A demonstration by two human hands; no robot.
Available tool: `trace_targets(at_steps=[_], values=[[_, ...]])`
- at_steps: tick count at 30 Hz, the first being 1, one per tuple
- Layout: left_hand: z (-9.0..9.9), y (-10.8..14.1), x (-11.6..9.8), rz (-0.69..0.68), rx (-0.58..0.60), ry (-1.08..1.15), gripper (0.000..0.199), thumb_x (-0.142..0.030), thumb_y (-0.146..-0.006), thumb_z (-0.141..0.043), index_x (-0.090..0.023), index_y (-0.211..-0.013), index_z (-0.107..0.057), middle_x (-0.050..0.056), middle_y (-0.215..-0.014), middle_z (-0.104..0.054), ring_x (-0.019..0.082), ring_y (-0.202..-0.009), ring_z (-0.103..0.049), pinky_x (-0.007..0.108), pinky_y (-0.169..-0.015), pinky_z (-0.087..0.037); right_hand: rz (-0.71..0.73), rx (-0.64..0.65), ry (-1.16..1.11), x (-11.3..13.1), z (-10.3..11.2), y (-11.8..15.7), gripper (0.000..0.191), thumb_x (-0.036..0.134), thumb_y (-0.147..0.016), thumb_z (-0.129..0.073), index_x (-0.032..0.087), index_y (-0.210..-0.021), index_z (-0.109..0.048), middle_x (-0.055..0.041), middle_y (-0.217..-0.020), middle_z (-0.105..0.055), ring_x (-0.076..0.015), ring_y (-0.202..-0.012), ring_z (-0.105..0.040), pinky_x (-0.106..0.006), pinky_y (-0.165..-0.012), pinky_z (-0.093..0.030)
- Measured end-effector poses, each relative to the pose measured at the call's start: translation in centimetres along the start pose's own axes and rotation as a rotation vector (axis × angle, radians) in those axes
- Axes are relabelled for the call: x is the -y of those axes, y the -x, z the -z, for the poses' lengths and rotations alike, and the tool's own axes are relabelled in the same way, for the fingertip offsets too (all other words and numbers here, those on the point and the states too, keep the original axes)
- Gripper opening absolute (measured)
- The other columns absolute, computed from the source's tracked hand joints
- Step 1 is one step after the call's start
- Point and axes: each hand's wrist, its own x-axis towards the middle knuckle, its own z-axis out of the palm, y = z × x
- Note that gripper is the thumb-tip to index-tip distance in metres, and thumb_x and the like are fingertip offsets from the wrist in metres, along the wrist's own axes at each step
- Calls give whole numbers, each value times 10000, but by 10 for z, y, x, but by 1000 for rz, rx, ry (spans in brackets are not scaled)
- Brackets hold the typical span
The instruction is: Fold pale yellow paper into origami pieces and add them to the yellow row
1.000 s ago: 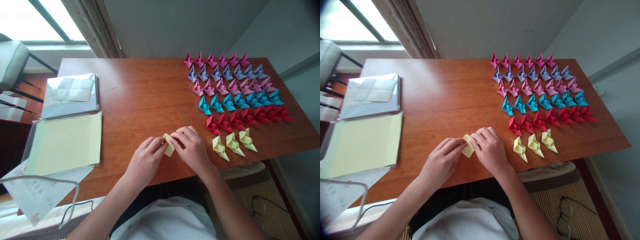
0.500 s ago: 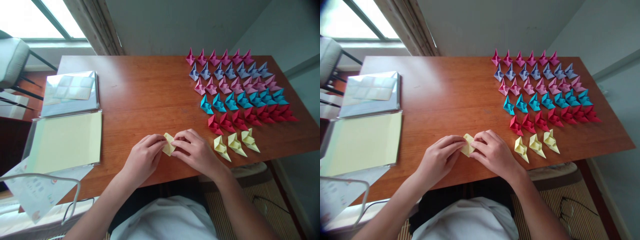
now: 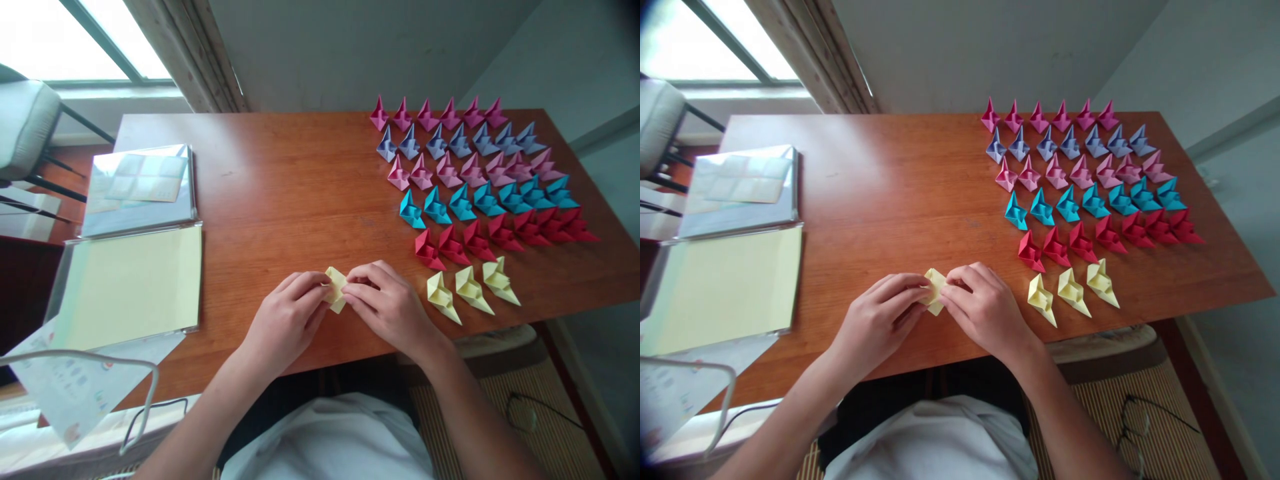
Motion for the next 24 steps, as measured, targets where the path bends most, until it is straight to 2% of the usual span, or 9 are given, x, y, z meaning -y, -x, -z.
trace_targets(at_steps=[5, 11, 15, 20, 24], values=[[-2, 3, -4, -14, -30, -67, 93, -136, -954, -601, -170, -995, -678, 53, -1085, -735, 183, -965, -679, 289, -858, -558, -1, -7, 3, 2, -1, 3, 147, 196, -968, -605, 224, -1060, -716, -85, -1069, -696, -231, -955, -591, -404, -843, -528], [-5, 9, -12, 57, -144, -197, 38, -149, -941, -637, -161, -957, -670, 55, -1015, -738, 187, -887, -674, 298, -813, -552, -65, -66, -6, 3, -8, 0, 138, 196, -987, -587, 223, -958, -719, -64, -1002, -700, -220, -940, -598, -390, -849, -523], [-6, 11, -12, 45, -151, -170, 73, -113, -939, -626, -167, -964, -667, 54, -1018, -731, 182, -888, -665, 295, -822, -552, -63, -65, -1, 4, -8, -2, 140, 199, -993, -579, 216, -971, -717, -64, -1006, -699, -217, -939, -600, -384, -850, -527], [-6, 12, -10, 89, -164, -129, 73, -126, -926, -650, -182, -966, -675, 67, -1156, -728, 196, -963, -663, 316, -880, -554, -68, -74, -2, 4, -8, -1, 135, 196, -990, -585, 210, -972, -719, -66, -1012, -700, -218, -940, -606, -388, -857, -528], [-6, 11, -12, 65, -164, -123, 103, -121, -920, -657, -173, -1006, -677, 57, -1126, -749, 198, -958, -658, 316, -877, -564, -72, -78, -10, 5, -8, -1, 140, 193, -986, -593, 214, -952, -727, -64, -1005, -704, -216, -933, -609, -387, -849, -532]])
